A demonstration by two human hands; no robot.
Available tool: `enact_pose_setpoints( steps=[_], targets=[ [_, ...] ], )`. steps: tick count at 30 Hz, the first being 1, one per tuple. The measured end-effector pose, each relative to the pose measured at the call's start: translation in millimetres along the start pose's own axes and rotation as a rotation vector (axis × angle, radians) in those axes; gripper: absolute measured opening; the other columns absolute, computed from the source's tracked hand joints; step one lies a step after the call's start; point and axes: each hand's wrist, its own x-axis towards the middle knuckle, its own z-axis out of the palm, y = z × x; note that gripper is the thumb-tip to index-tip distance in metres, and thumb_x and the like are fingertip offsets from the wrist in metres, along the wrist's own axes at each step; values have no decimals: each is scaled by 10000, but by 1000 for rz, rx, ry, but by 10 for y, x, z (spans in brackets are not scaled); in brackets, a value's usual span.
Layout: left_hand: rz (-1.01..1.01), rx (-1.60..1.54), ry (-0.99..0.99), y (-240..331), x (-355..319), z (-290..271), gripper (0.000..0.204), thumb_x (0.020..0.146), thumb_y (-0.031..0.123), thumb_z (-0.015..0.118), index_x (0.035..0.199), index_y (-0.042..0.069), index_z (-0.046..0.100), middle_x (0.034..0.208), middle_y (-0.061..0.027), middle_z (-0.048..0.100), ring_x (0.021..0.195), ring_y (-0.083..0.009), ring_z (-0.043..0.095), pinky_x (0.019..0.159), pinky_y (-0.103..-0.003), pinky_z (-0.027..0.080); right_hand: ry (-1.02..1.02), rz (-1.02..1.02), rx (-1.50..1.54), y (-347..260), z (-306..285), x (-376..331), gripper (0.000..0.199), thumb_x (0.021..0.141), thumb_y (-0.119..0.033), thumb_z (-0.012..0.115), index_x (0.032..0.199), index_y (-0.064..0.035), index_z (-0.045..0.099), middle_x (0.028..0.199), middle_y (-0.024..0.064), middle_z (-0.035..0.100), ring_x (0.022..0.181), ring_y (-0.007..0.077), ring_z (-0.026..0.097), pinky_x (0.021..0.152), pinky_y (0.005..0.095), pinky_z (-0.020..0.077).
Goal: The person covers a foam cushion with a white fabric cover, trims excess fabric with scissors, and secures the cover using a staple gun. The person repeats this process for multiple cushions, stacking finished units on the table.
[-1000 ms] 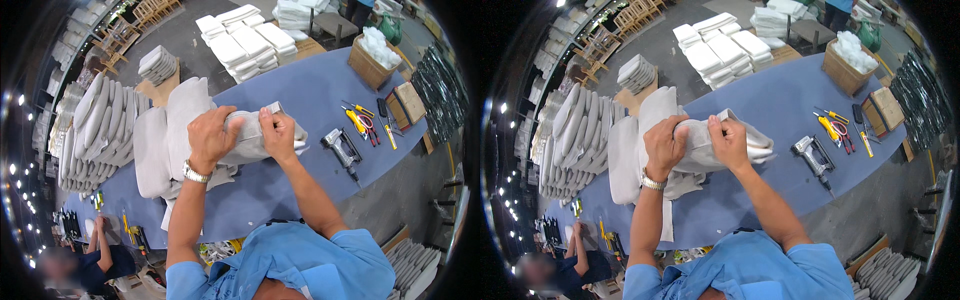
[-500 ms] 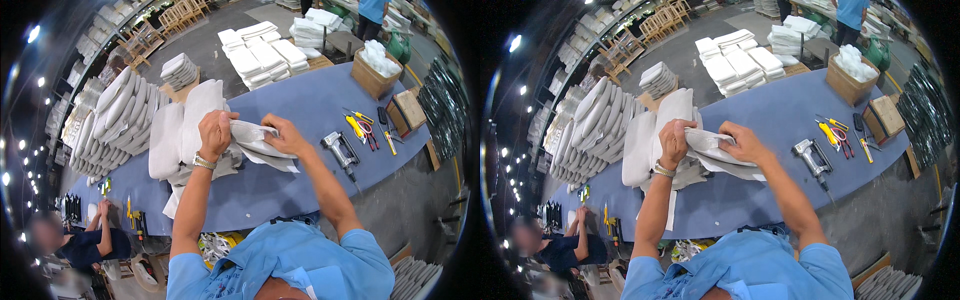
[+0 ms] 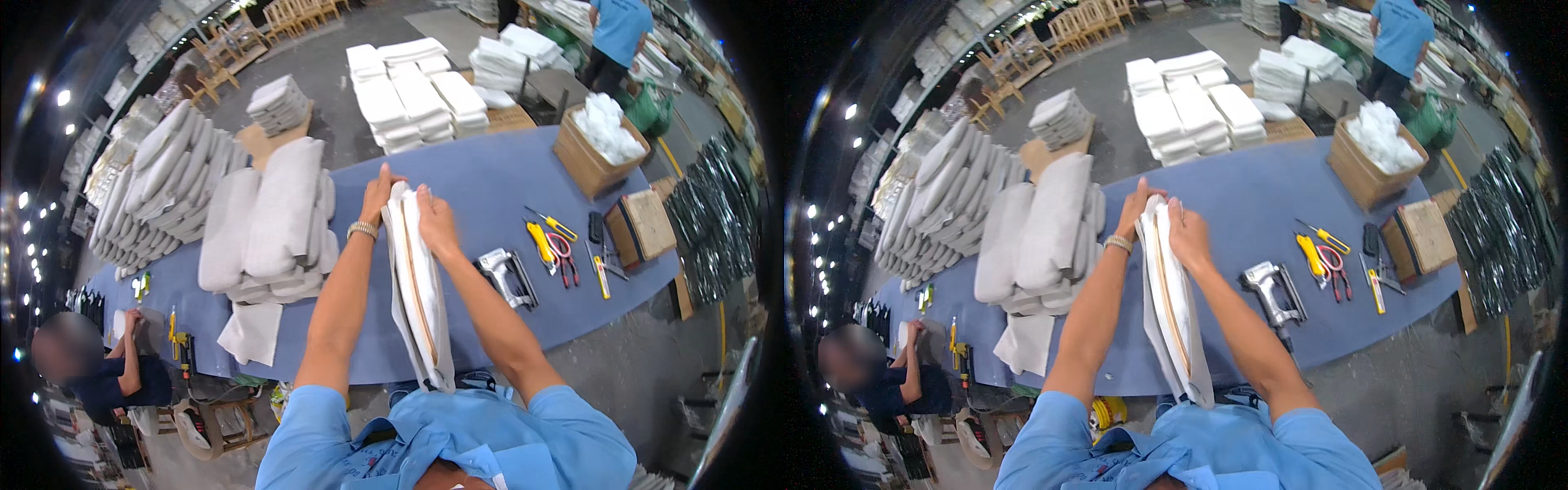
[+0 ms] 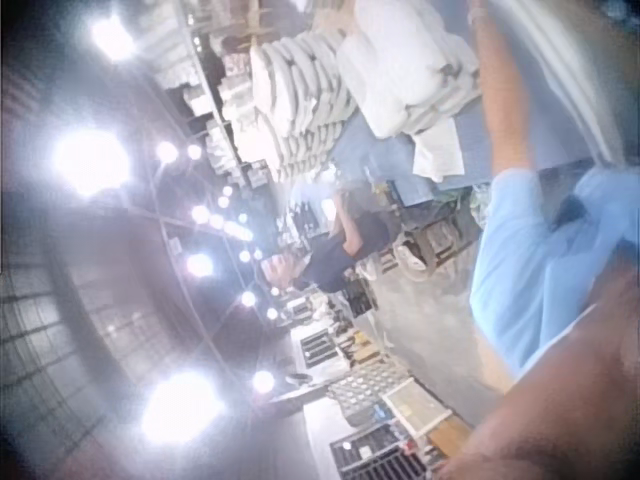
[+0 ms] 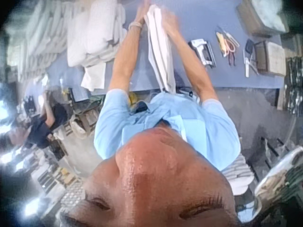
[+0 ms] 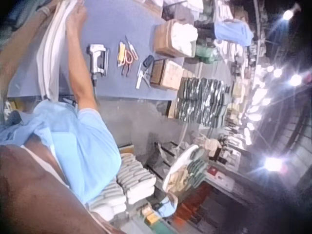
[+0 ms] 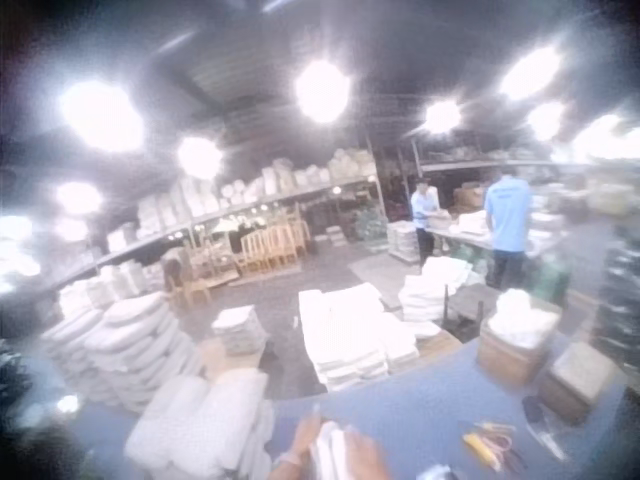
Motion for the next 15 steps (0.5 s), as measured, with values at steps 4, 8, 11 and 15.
enact_pose_setpoints(
  steps=[4,8,11,15],
  targets=[
    [-156,-175,57,-508,-470,816,664,1125,498,286,1437,-8,581,1450,-174,597,1350,-266,550,1158,-357,385,99,172,-105,782,-237,248,661,1088,-519,350,1018,16,733,934,298,713,959,504,679,816,559,495],
    [-43,-367,41,-806,-375,709,658,1121,501,314,1523,7,482,1557,-175,492,1425,-240,473,1180,-342,345,61,171,-126,744,-90,301,637,1103,-473,380,913,66,663,797,271,668,762,417,648,731,496,479],
    [21,-157,-31,-246,-307,717,553,1051,292,392,1540,50,476,1565,-162,492,1421,-255,481,1189,-340,342,53,158,-140,817,-155,382,634,1103,-476,382,883,56,645,765,258,658,734,404,639,712,496,472],
    [121,58,-94,-282,-73,609,584,910,115,471,1487,86,554,1555,-168,513,1456,-302,462,1216,-370,326,-138,198,-218,873,-190,564,599,1099,-464,377,935,16,696,854,270,695,853,479,670,761,525,493]
  ],
)
